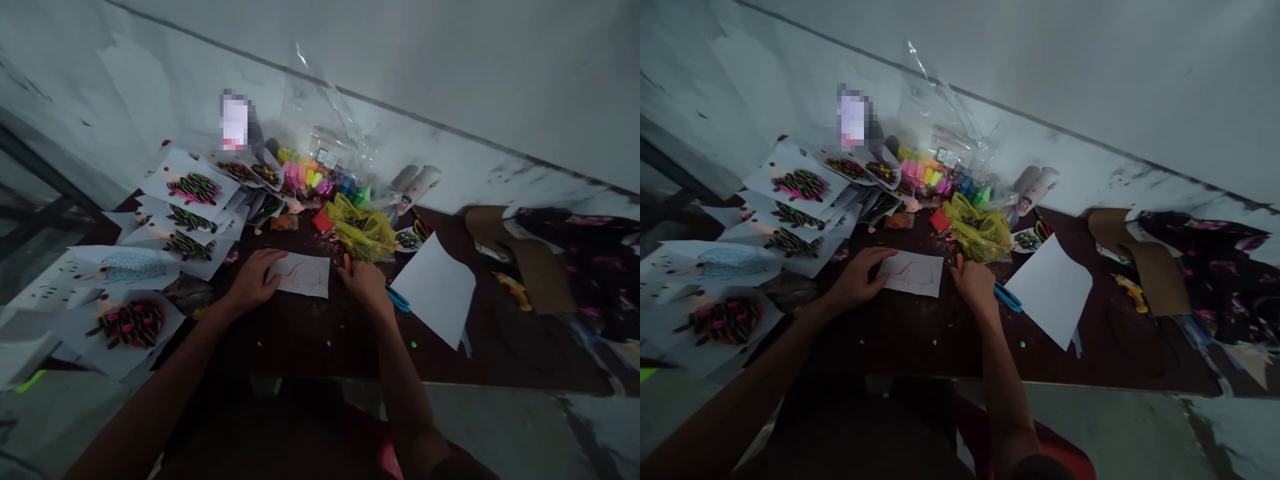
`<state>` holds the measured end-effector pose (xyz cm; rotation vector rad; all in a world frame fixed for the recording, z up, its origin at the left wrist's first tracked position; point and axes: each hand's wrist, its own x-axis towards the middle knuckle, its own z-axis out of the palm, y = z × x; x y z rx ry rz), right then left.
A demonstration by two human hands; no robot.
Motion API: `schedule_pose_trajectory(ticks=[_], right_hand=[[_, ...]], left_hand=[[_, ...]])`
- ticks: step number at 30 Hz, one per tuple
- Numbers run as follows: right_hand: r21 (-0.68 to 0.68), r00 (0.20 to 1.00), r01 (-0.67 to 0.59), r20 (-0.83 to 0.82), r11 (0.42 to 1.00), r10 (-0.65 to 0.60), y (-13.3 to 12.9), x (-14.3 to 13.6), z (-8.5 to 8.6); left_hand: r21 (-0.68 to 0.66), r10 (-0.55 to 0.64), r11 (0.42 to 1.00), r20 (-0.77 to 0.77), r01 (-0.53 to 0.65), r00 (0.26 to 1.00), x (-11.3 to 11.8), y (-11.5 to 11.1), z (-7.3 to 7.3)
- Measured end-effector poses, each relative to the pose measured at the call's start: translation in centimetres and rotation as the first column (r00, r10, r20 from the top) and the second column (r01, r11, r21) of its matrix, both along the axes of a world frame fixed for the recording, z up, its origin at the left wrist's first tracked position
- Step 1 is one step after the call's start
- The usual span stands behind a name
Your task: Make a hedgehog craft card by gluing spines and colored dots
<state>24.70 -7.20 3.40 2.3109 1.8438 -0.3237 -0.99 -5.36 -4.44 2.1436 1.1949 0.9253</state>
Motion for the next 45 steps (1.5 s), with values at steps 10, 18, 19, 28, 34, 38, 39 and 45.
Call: schedule_pose_trajectory(ticks=[10, 18, 19, 28, 34, 38, 39, 45], right_hand=[[0.152, 1.000, 0.011, -0.005, 0.988, -0.011, 0.3, -1.0, 1.2], [0.168, 0.986, -0.149, -0.054, 0.975, 0.160, 1.9, -4.8, 1.0], [0.166, 0.983, -0.160, -0.063, 0.973, 0.172, 2.0, -5.1, 1.0], [0.175, 0.980, -0.159, -0.090, 0.972, 0.176, 4.1, -6.0, 0.3], [0.221, 0.938, -0.184, -0.251, 0.958, 0.238, 8.5, -7.0, -1.1], [0.221, 0.897, -0.126, -0.392, 0.967, 0.206, 11.3, -8.1, -2.3], [0.227, 0.889, -0.118, -0.410, 0.967, 0.205, 11.7, -8.2, -2.6], [0.303, 0.813, -0.036, -0.545, 0.952, 0.204, 11.2, -6.6, -3.6]], left_hand=[[-0.164, 0.230, 0.963, 0.090, -0.213, 0.969, -0.7, 2.9, 3.3], [-0.168, 0.301, 0.942, 0.046, -0.289, 0.953, 0.7, 6.7, 3.2], [-0.193, 0.306, 0.937, 0.055, -0.291, 0.950, 0.9, 7.0, 2.9], [-0.041, 0.330, 0.944, 0.183, -0.328, 0.926, 1.4, 7.7, 0.3], [-0.101, 0.273, 0.960, 0.126, -0.261, 0.954, 1.4, 7.4, -0.2], [-0.039, 0.314, 0.950, 0.136, -0.311, 0.940, 1.6, 7.3, -0.4], [-0.026, 0.325, 0.945, 0.150, -0.325, 0.934, 1.6, 7.3, -0.5], [-0.061, 0.377, 0.925, 0.258, -0.375, 0.889, 1.9, 7.6, -1.1]])
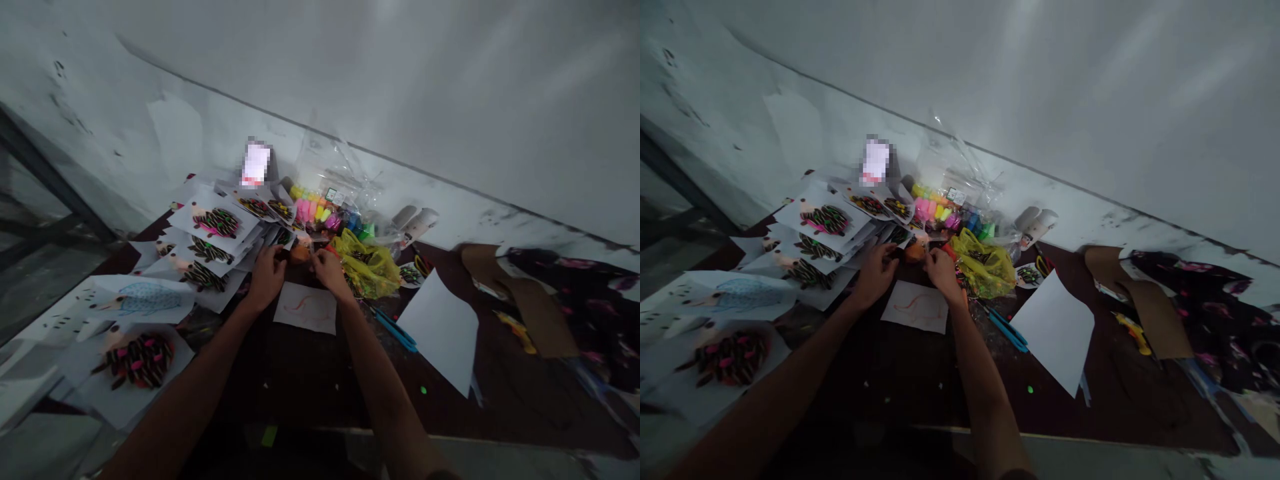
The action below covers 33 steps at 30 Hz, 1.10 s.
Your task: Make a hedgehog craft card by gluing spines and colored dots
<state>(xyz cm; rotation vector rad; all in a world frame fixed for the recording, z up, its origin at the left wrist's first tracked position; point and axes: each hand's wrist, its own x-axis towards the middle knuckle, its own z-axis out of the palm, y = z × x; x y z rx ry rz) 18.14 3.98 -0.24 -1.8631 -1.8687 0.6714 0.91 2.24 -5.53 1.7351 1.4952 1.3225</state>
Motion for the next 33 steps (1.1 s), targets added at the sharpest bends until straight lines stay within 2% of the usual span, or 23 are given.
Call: schedule_pose_trajectory(ticks=[4, 7, 10, 14, 17, 19, 22, 24, 26, 29, 31, 33], right_hand=[[0.013, 0.939, 0.035, -0.344, 0.999, -0.028, -1.7, 1.4, -0.5], [0.041, 0.864, -0.020, -0.503, 0.999, 0.038, -3.0, 1.6, -0.5], [0.070, 0.802, -0.081, -0.588, 0.994, 0.106, -4.2, 1.1, -0.2], [0.062, 0.751, -0.138, -0.644, 0.988, 0.145, -5.3, 0.4, 0.1], [0.088, 0.756, -0.136, -0.635, 0.987, 0.161, -5.5, 0.3, -0.5], [0.112, 0.801, -0.078, -0.585, 0.991, 0.129, -5.2, 0.4, -1.2], [0.058, 0.905, 0.043, -0.425, 0.997, -0.015, -4.3, 0.7, -1.7], [0.007, 0.967, 0.096, -0.239, 0.995, -0.092, -3.6, 0.6, -1.4], [-0.010, 0.992, 0.124, 0.015, 0.992, -0.124, -2.9, 0.4, -0.5], [0.065, 0.912, 0.163, 0.370, 0.984, -0.175, -2.1, -0.3, 1.0], [0.129, 0.856, 0.126, 0.487, 0.984, -0.174, -1.3, -0.6, 1.8], [0.138, 0.831, 0.039, 0.546, 0.990, -0.108, 0.0, -0.7, 2.3]], left_hand=[[0.010, -0.065, 0.998, 0.020, 0.065, 0.998, 0.3, -0.2, 0.2], [0.068, -0.137, 0.988, 0.002, 0.136, 0.991, 0.4, -0.6, 0.8], [0.064, -0.184, 0.982, 0.089, 0.179, 0.979, 0.5, -0.9, 1.5], [-0.073, -0.197, 0.970, 0.334, 0.233, 0.922, 0.5, -1.1, 2.1], [-0.161, -0.211, 0.935, 0.460, 0.315, 0.862, 0.5, -1.1, 2.1], [-0.190, -0.210, 0.924, 0.476, 0.333, 0.854, 0.7, -1.0, 1.9], [-0.183, -0.188, 0.941, 0.417, 0.285, 0.889, 0.8, -0.6, 1.0], [-0.189, -0.201, 0.938, 0.387, 0.291, 0.900, 0.9, -0.3, 0.4], [-0.153, -0.220, 0.951, 0.275, 0.268, 0.936, 0.8, 0.0, -0.2], [-0.050, -0.226, 0.973, -0.018, 0.225, 0.974, 0.5, 0.2, -0.8], [-0.019, -0.256, 0.966, -0.205, 0.258, 0.945, 0.5, 0.1, -0.8], [-0.032, -0.301, 0.951, -0.342, 0.309, 0.890, 0.6, 0.0, -0.8]])
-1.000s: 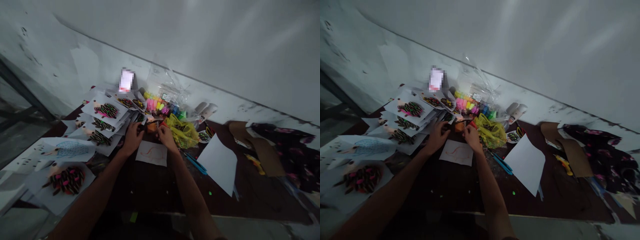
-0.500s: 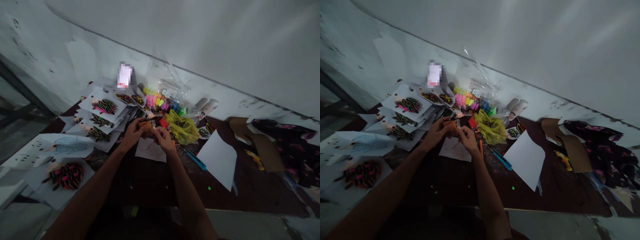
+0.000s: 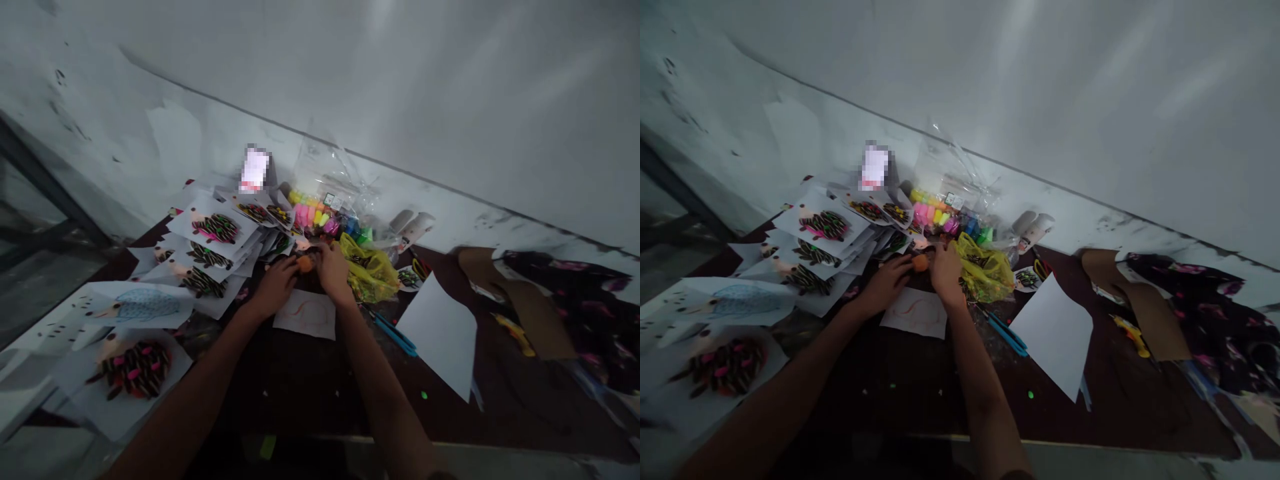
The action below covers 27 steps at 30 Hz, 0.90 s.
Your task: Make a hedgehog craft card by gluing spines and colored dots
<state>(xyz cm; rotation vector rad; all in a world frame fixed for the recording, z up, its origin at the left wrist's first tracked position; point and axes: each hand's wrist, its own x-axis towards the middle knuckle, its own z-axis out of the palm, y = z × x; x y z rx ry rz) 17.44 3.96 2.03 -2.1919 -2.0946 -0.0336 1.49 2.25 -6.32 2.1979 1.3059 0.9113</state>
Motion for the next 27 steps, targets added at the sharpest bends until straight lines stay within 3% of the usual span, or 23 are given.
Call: schedule_pose_trajectory(ticks=[4, 8, 13, 18, 20, 22, 25, 27], right_hand=[[-0.066, 0.991, -0.112, 0.066, 0.992, 0.116, 2.9, -0.3, 0.2], [-0.081, 0.960, -0.206, 0.177, 0.975, 0.217, 4.6, -1.2, -0.4], [-0.083, 0.943, -0.258, 0.194, 0.963, 0.269, 4.9, -1.8, -0.9], [-0.044, 0.949, -0.264, 0.167, 0.963, 0.268, 3.7, -0.7, -1.0], [0.036, 0.973, -0.229, 0.027, 0.973, 0.228, 3.2, 0.3, -0.9], [0.110, 0.951, -0.190, -0.226, 0.976, 0.211, 2.8, 1.4, -0.7], [0.154, 0.749, -0.155, -0.626, 0.976, 0.217, 1.9, 2.5, -0.3], [0.152, 0.556, -0.164, -0.802, 0.975, 0.219, 0.8, 2.4, -0.3]], left_hand=[[-0.007, -0.012, 1.000, -0.181, 0.011, 0.983, 0.4, -0.1, 0.3], [0.015, -0.016, 1.000, -0.217, 0.020, 0.976, 0.5, -0.2, 0.5], [0.035, -0.020, 0.999, -0.207, 0.027, 0.978, 0.4, -0.4, 0.8], [0.014, -0.025, 1.000, -0.158, 0.027, 0.987, 0.4, -0.4, 0.8], [-0.004, -0.018, 1.000, -0.114, 0.018, 0.993, 0.5, -0.3, 0.8], [-0.011, 0.006, 1.000, -0.019, -0.007, 1.000, 0.5, -0.2, 0.9], [-0.043, 0.067, 0.997, 0.246, -0.058, 0.967, 0.5, -0.1, 1.5], [-0.134, 0.109, 0.990, 0.479, -0.050, 0.871, 0.6, -0.3, 2.1]])
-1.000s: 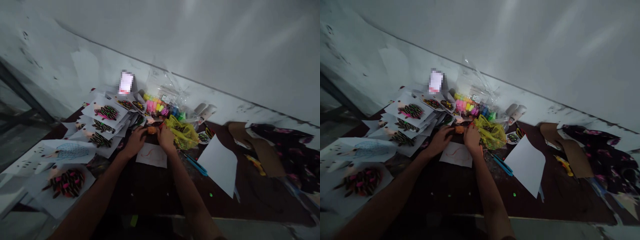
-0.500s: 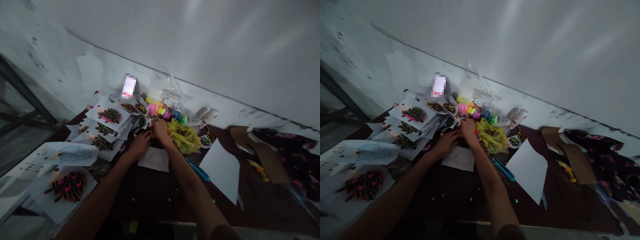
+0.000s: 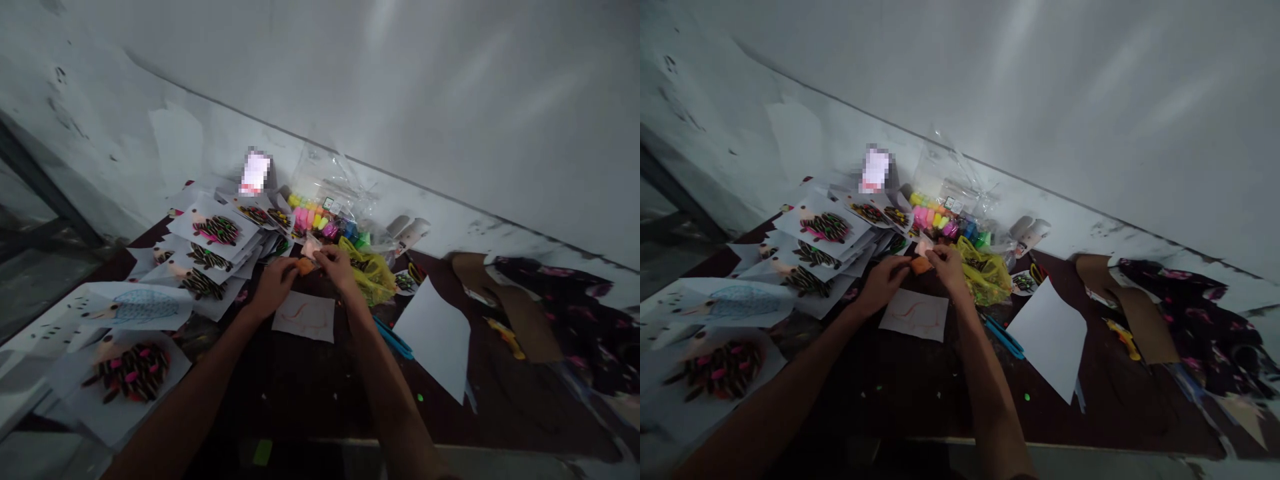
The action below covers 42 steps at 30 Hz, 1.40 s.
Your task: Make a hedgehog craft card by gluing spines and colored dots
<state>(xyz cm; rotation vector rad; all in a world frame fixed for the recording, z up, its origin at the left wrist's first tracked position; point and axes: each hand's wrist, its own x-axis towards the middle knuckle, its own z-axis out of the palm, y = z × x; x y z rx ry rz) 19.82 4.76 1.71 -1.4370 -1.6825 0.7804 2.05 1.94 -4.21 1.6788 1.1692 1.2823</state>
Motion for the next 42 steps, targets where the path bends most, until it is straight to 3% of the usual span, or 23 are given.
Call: schedule_pose_trajectory(ticks=[1, 3, 6, 9, 13, 17, 21, 27, 36, 42], right_hand=[[-0.026, 0.994, -0.047, -0.100, 0.999, 0.044, -0.7, -0.3, -0.1], [-0.072, 0.967, -0.104, -0.241, 0.992, 0.084, -2.4, -1.3, -0.4], [-0.122, 0.927, -0.146, -0.365, 0.982, 0.093, -4.6, -2.9, -0.9], [-0.041, 0.916, -0.048, -0.401, 0.998, 0.027, -5.6, -3.3, -1.2], [0.040, 0.948, 0.054, -0.316, 0.998, -0.039, -5.3, -2.5, -1.5], [0.008, 0.970, 0.015, -0.244, 1.000, -0.013, -5.0, -1.4, -1.9], [-0.074, 0.944, 0.056, -0.322, 0.996, -0.077, -5.2, -0.9, -2.3], [-0.211, 0.859, -0.069, -0.510, 0.975, -0.049, -5.6, -0.6, -2.3], [-0.282, 0.809, -0.120, -0.584, 0.952, -0.071, -5.9, -0.6, -2.0], [-0.274, 0.853, -0.143, -0.521, 0.951, -0.022, -6.0, -0.6, -1.4]], left_hand=[[-0.064, -0.006, 0.998, 0.147, 0.015, 0.989, 0.0, -0.2, 0.4], [-0.191, -0.068, 0.968, 0.417, 0.161, 0.907, 0.0, -0.6, 1.3], [-0.269, -0.082, 0.918, 0.587, 0.290, 0.805, -0.3, -1.2, 2.4], [-0.324, -0.046, 0.910, 0.543, 0.260, 0.839, -0.7, -1.5, 3.1], [-0.350, -0.085, 0.904, 0.421, 0.247, 0.903, -1.0, -1.5, 3.1], [-0.337, -0.160, 0.895, 0.370, 0.293, 0.915, -0.9, -1.3, 2.6], [-0.304, -0.213, 0.880, 0.432, 0.364, 0.876, -0.8, -1.3, 2.3], [-0.249, -0.210, 0.904, 0.449, 0.347, 0.868, -1.1, -1.5, 2.7], [-0.282, -0.241, 0.877, 0.442, 0.389, 0.864, -1.4, -1.7, 3.4], [-0.264, -0.216, 0.902, 0.410, 0.341, 0.886, -1.2, -1.8, 3.4]])
